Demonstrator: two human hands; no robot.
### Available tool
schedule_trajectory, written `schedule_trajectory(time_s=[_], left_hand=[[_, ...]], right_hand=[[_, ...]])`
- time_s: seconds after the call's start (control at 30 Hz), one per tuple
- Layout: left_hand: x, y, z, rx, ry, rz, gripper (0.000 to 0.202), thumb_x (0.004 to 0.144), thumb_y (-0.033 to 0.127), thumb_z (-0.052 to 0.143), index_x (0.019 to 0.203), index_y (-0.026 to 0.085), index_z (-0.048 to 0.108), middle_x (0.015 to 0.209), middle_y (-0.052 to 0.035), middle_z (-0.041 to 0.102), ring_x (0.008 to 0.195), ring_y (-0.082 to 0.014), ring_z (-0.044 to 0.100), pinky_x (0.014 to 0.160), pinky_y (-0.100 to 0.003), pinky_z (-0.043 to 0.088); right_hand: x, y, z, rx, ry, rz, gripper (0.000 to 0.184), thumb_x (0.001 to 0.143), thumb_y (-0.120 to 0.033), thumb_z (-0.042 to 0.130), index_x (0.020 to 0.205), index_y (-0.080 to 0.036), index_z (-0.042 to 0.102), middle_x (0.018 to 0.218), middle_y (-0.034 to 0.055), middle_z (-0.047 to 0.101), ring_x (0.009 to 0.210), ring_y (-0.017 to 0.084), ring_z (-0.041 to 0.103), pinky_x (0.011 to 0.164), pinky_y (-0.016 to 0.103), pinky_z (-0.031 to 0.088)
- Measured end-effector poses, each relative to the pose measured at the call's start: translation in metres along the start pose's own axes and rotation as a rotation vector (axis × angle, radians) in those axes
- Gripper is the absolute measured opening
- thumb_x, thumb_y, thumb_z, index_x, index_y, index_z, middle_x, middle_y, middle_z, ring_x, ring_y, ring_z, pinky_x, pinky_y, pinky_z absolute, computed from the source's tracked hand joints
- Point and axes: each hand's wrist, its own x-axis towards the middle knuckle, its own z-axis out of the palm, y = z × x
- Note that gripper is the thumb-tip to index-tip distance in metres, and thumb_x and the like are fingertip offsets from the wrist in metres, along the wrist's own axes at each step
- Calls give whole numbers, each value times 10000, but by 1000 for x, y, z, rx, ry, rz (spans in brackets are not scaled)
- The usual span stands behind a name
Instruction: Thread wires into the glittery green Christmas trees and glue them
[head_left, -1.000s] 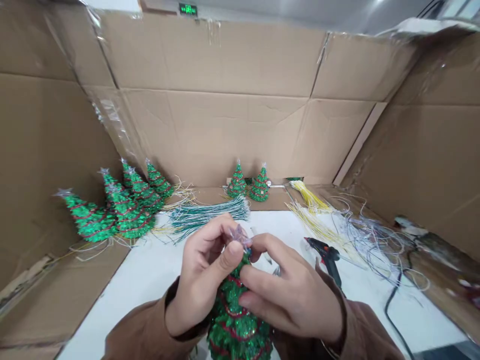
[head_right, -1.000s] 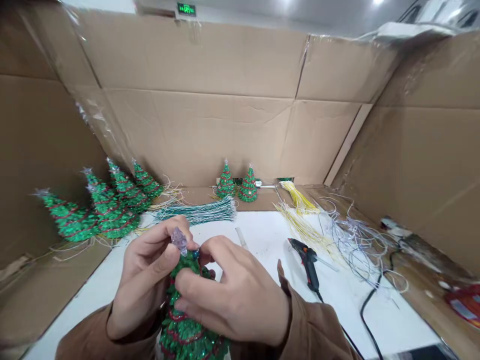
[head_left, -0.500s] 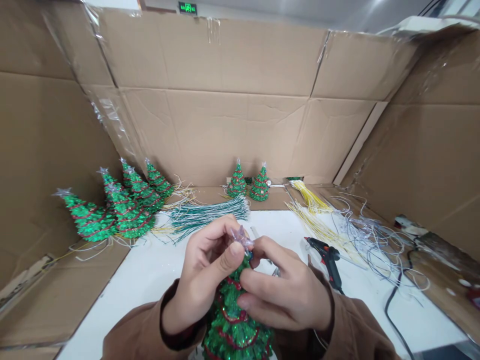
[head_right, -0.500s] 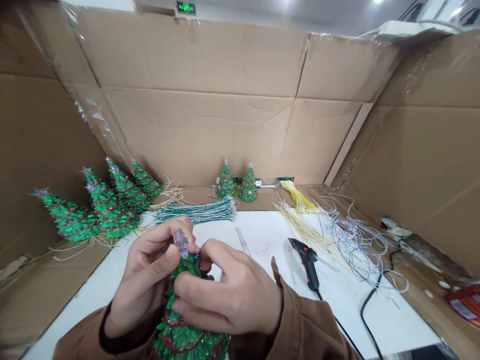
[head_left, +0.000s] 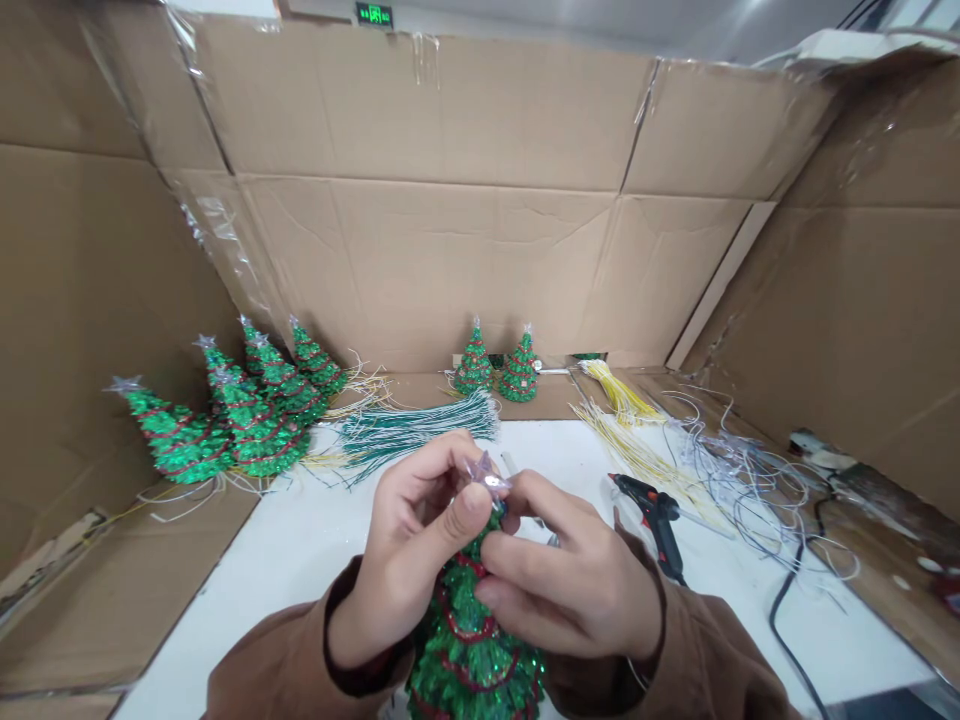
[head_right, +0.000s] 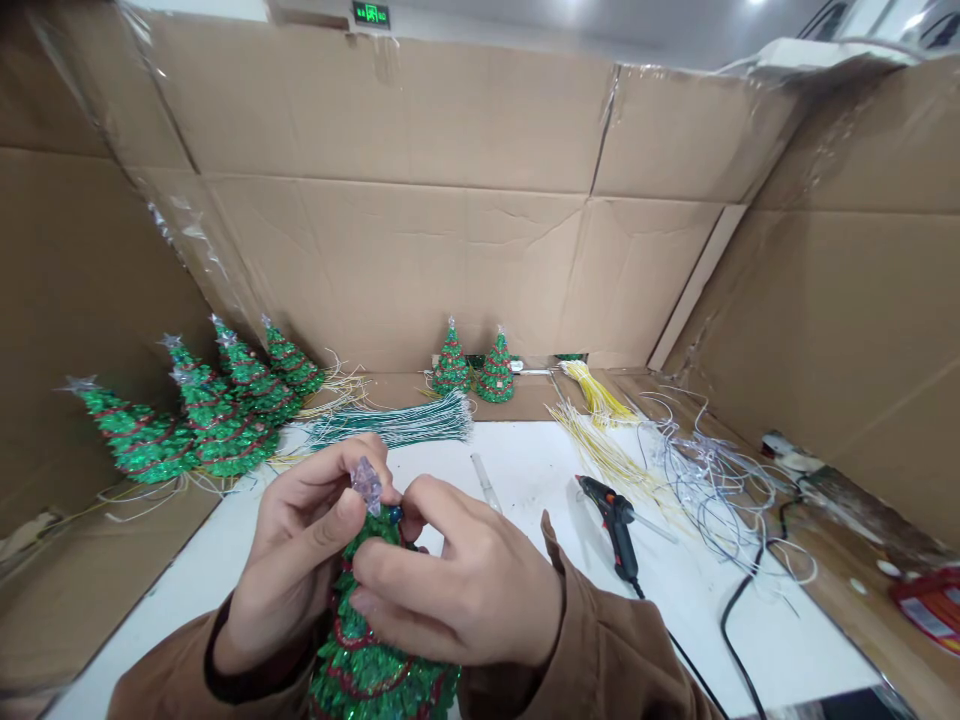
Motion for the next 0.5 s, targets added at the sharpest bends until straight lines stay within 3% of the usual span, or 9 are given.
schedule_trajectory(time_s=[0.23, 0.5], left_hand=[[1, -2, -3, 52, 61, -5, 197, 830, 349, 593, 747, 172, 568, 716, 3, 450, 644, -102, 438, 580, -205, 381], [4, 2, 0, 69, 103, -10, 214, 795, 353, 627, 715, 161, 579, 689, -11, 475, 628, -115, 439, 560, -210, 373]], right_hand=[[-2, -2, 0, 97, -9, 107, 104, 892, -271, 516, 907, -168, 518, 806, 62, 508, 724, 160, 534, 584, 266, 492], [-2, -2, 0, 133, 37, 193, 192, 858, -294, 566, 965, -180, 454, 824, 44, 513, 728, 156, 527, 596, 274, 493]])
